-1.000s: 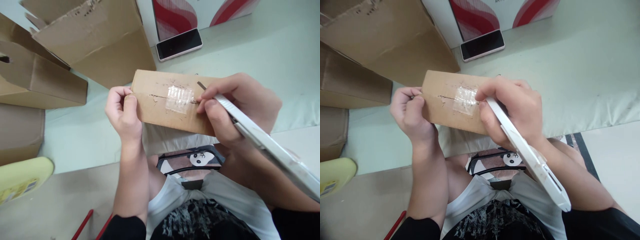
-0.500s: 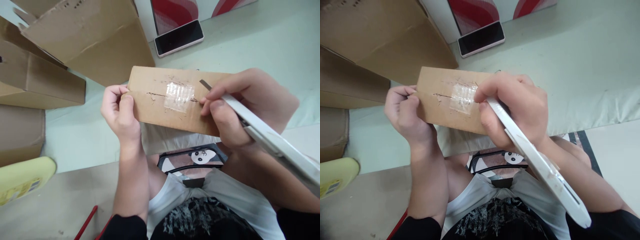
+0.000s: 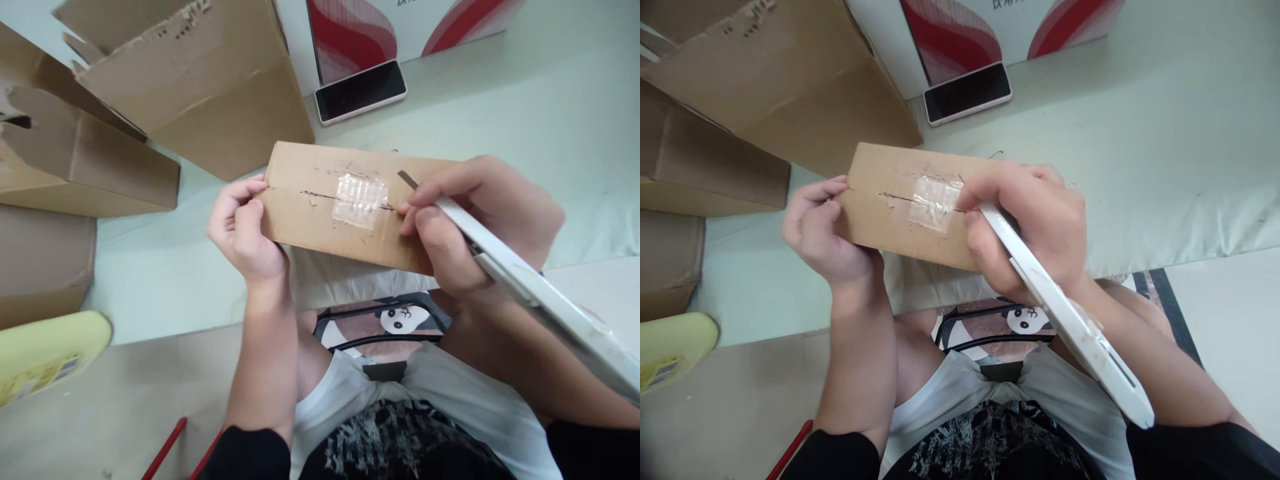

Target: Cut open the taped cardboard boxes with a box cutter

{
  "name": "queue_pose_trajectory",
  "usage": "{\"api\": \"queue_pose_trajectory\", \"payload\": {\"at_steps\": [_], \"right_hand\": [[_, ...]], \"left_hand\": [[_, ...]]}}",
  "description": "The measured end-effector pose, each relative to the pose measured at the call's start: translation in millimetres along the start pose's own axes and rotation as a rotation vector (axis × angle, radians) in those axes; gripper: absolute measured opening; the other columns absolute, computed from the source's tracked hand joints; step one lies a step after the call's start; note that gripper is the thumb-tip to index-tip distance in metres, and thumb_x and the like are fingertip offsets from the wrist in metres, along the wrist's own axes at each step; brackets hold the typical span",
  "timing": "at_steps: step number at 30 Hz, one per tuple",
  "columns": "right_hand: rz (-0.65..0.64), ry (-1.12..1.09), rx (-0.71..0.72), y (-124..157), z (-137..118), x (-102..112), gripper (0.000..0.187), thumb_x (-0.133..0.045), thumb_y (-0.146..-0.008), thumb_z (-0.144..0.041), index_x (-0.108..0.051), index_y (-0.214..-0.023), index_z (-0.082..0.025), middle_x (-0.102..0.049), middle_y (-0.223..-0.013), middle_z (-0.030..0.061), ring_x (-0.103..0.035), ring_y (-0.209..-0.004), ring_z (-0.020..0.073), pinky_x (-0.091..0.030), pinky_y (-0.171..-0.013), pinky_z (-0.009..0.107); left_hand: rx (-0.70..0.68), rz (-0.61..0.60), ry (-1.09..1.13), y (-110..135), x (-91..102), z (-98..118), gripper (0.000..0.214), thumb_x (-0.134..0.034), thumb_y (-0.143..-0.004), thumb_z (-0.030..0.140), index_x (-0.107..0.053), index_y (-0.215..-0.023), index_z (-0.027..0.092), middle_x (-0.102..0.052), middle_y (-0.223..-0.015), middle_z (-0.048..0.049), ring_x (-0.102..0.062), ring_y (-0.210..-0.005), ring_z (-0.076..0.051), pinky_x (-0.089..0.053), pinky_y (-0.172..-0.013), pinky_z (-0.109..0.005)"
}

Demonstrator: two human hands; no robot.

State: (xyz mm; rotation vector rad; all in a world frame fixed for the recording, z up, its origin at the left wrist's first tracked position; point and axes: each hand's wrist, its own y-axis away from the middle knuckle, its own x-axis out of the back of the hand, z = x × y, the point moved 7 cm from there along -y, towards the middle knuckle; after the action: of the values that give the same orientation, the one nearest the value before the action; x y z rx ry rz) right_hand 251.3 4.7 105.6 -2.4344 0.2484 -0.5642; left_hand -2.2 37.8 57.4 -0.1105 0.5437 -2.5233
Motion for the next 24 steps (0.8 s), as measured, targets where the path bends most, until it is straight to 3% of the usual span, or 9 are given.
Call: {"api": "queue_pose_trajectory", "payload": {"at_steps": [8, 14, 20, 24], "right_hand": [[-0.01, 0.048, -0.062, 3, 3, 2, 0.01, -0.063, -0.083, -0.021, -0.07, -0.083, -0.028, -0.071, -0.072, -0.0025, -0.065, -0.066, 0.0203, -0.054, -0.076, 0.042], [-0.015, 0.005, -0.074, 3, 6, 2, 0.009, -0.062, -0.086, -0.025, -0.071, -0.084, -0.029, -0.066, -0.066, -0.0015, -0.062, -0.063, 0.0215, -0.05, -0.07, 0.042], [-0.009, -0.013, -0.089, 4, 9, 1, 0.009, -0.063, -0.084, -0.026, -0.071, -0.083, -0.029, -0.069, -0.07, -0.001, -0.063, -0.066, 0.0219, -0.052, -0.071, 0.042], [-0.02, -0.025, -0.076, 4, 12, 1, 0.009, -0.062, -0.086, -0.027, -0.071, -0.085, -0.029, -0.07, -0.071, -0.0012, -0.064, -0.065, 0.0204, -0.054, -0.068, 0.04]], "left_hand": [[-0.03, -0.024, -0.051, 1, -0.7, 1, 0.025, -0.048, -0.076, 0.014, -0.071, -0.082, 0.022, -0.073, -0.089, -0.0033, -0.071, -0.093, -0.022, -0.056, -0.091, -0.042], [-0.16, -0.001, -0.097, 5, -0.5, 17, 0.022, -0.05, -0.076, 0.011, -0.063, -0.062, 0.022, -0.069, -0.078, -0.0031, -0.07, -0.087, -0.021, -0.055, -0.089, -0.041], [-0.249, -0.063, -0.223, 7, -6.6, 23, 0.012, -0.057, -0.081, 0.016, -0.064, -0.075, 0.022, -0.064, -0.082, -0.0025, -0.067, -0.09, -0.021, -0.054, -0.093, -0.042], [-0.324, -0.038, -0.248, 8, -5.1, 27, 0.013, -0.056, -0.079, 0.014, -0.062, -0.072, 0.022, -0.062, -0.077, -0.0012, -0.066, -0.084, -0.02, -0.054, -0.086, -0.039]]}}
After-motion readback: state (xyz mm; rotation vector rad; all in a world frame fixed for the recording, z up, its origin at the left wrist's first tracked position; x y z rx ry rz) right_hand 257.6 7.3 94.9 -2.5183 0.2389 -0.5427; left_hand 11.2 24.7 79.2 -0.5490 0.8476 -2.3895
